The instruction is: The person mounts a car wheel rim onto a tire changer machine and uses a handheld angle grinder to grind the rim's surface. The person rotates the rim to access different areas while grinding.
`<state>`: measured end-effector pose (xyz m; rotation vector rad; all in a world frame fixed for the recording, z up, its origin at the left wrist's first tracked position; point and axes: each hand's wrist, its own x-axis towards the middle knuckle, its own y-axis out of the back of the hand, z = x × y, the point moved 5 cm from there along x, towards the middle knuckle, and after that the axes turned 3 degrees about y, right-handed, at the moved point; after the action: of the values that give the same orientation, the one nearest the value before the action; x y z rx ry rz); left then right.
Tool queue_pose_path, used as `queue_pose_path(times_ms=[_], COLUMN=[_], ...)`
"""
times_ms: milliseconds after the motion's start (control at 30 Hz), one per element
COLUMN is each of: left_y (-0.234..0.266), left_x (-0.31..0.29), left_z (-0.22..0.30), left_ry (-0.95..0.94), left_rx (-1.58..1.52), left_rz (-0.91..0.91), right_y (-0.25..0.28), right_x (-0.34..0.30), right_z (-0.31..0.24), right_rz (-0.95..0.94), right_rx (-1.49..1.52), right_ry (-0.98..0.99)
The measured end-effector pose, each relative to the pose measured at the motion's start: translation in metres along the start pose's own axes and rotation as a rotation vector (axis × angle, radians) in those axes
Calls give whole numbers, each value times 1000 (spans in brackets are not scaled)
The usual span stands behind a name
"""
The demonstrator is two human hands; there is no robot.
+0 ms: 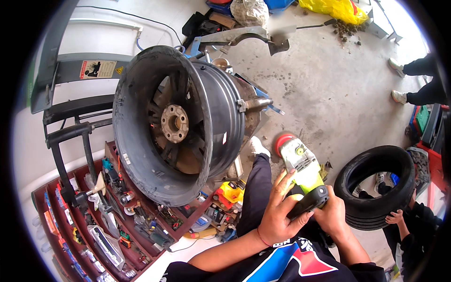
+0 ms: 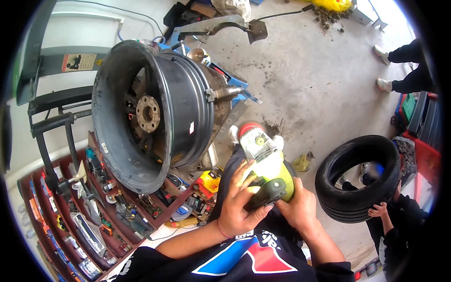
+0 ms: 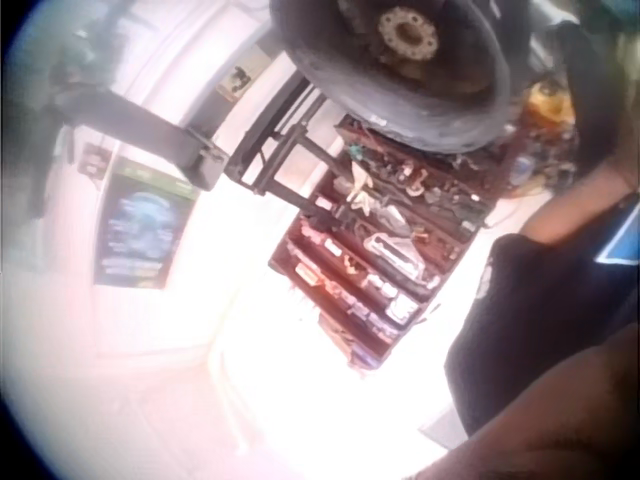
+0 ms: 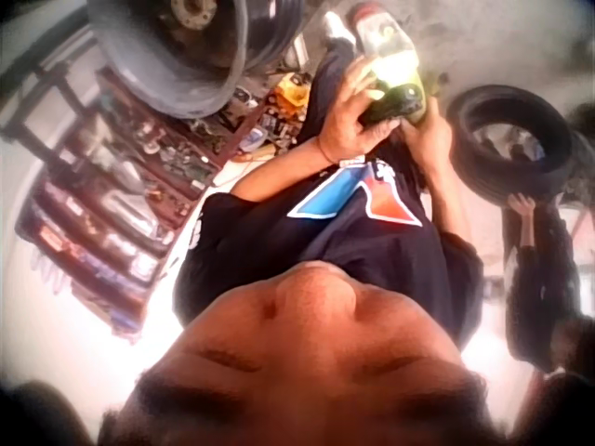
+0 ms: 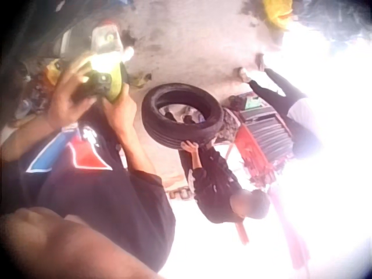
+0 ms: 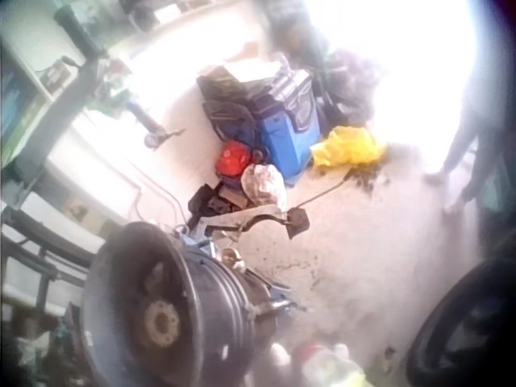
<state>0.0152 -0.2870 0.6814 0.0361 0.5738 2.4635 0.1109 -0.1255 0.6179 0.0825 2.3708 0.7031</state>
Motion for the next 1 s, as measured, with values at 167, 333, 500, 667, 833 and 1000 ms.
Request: queue_pose_path(times_ms=[167,333,500,667,833,1000], left_y=[2,9,17,21,26,27], left_x=[3,11,15,7,-7,-14], left_z=[-18,-45,-69,-80,-93,-114], left_ry=[36,47,41,22,23,61], left_rx=[-37,-60,-5,-65,-120,-128], left_rz=[36,89,109,107,3,-34], right_y=[-10,-28,-39,-49,-64,-77], right_x=[12,40,60,58,46,44], right_z=[-1,-3,-11,-10,10,17], right_rz=[-43,-72,-40,-65,-73,-83], right_rx=[-65,-147,-85,-19,150,71], right_ry=[-10,83,75,26,-74,-33])
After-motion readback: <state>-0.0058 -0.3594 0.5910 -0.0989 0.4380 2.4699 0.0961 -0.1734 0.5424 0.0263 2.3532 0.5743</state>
